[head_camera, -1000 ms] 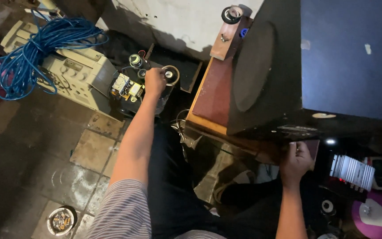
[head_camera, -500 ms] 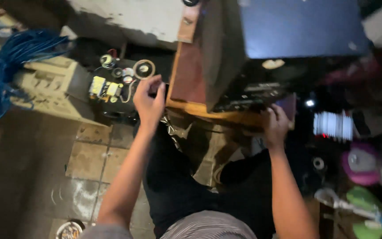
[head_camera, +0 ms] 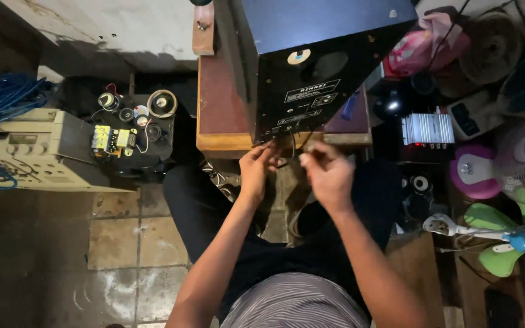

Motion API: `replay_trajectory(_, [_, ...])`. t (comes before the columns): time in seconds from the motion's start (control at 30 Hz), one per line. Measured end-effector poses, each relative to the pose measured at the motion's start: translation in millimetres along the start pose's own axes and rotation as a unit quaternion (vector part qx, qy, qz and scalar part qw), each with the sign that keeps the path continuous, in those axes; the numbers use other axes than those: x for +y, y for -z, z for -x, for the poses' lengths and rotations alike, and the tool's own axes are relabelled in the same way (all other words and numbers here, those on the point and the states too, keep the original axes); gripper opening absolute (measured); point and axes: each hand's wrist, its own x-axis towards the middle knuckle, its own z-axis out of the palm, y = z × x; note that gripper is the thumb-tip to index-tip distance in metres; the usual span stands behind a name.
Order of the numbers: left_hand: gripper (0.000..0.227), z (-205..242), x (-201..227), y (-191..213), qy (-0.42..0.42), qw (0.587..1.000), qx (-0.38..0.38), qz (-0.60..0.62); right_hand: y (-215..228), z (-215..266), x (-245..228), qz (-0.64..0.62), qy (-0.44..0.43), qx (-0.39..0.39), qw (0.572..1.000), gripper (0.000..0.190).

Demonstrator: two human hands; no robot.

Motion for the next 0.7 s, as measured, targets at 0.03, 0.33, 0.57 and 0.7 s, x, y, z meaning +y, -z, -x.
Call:
replay_trajectory(0.03, [0.027, -5.5, -4.9, 0.7, 0.014, 0.999, 0.001, 0.031, -7.4, 10.7, -6.0, -0.028, 0.015, -0.051, 0.998, 0.031])
replay_trajectory(0.33, [0.012, -36.9, -109.8, 27.0, -0.045, 0.990, -0.115, -0.071, -62.3, 4.4, 42.9, 0.135, 0.121, -0.066, 0.981, 0.029])
replay_trajectory(0.57, [0.009, -40.1, -147.2, 35.7, -0.084, 0.981, -0.149, -0.087, -63.2, -4.2, 75.0, 0.129, 0.051, -0.071, 0.988, 0.026])
replay_trajectory(0.7, [0.008, -38.9, -156.6, 38.2, -0.094, 0.979, -0.152, -0.100, -66.0, 2.2, 65.4, -0.011, -0.077, -0.105, 0.991, 0.038])
